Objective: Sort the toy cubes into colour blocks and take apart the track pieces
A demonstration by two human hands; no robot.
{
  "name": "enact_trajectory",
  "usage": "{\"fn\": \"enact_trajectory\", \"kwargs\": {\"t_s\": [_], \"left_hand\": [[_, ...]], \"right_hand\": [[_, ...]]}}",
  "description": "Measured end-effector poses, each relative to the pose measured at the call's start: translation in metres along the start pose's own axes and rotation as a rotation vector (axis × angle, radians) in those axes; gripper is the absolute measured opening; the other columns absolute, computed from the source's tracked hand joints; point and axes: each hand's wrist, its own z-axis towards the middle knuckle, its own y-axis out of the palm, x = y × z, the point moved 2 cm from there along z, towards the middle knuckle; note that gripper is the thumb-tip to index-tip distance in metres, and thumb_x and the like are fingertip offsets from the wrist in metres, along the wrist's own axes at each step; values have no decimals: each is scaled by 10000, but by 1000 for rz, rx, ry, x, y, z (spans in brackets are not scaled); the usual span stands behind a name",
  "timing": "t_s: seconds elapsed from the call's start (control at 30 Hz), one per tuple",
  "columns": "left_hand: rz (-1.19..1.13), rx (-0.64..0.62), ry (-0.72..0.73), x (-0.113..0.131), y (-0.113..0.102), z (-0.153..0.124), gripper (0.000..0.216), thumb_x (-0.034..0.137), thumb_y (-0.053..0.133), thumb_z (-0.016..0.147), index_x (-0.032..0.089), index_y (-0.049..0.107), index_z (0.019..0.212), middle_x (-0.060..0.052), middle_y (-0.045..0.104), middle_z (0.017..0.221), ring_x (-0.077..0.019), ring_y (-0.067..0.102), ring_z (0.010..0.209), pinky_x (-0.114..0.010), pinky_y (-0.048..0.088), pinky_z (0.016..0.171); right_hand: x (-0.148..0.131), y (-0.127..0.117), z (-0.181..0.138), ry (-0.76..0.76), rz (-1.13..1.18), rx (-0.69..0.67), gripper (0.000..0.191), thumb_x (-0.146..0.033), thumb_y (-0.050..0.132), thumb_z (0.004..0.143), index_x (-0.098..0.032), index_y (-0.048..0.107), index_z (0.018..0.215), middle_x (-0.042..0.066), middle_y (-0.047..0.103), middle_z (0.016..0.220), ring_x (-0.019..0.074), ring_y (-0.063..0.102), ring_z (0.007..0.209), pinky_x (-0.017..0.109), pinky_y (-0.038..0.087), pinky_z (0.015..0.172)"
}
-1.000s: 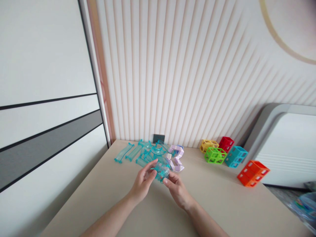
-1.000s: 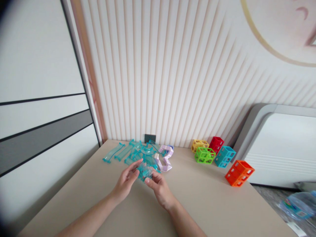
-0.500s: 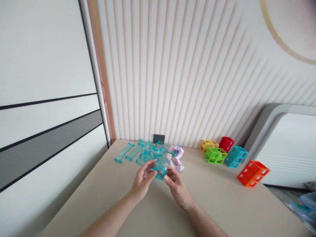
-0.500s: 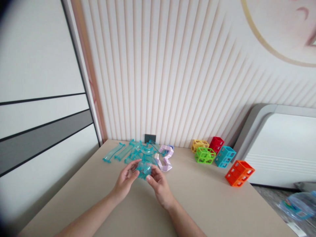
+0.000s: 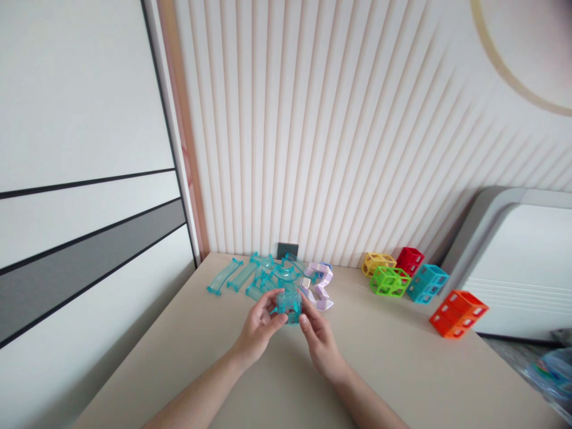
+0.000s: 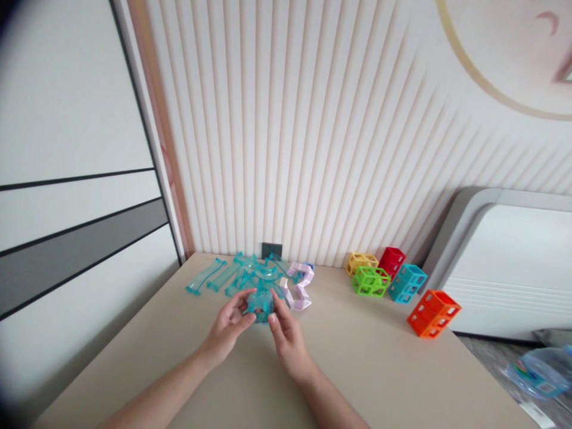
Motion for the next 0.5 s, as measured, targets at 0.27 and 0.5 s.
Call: {"fn": "enact_trajectory", "kwargs": {"t_s": [0.27,0.5], "left_hand": [[-75,-33,-40,-2,2,-2,509,302,883,718,218,611,1140,-36,733,994,-172,701,914,-291,534,862],[-99,-62,-83,4,5,-5,603,364,882,724,211,610,1240,-20,718,866,-158,666,828,-283,511,836]], "right_hand": [[0,-3,-2,-110,-262,46,457,-471,477,1020,-302,554,1437,81,596,1438,273,517,1359,460,415,1139],[0,-3,-1,-168,-313,36,434,-438,450,1038,-289,560,1430,86,601,1431,262,546,1335,428,457,1107]]}}
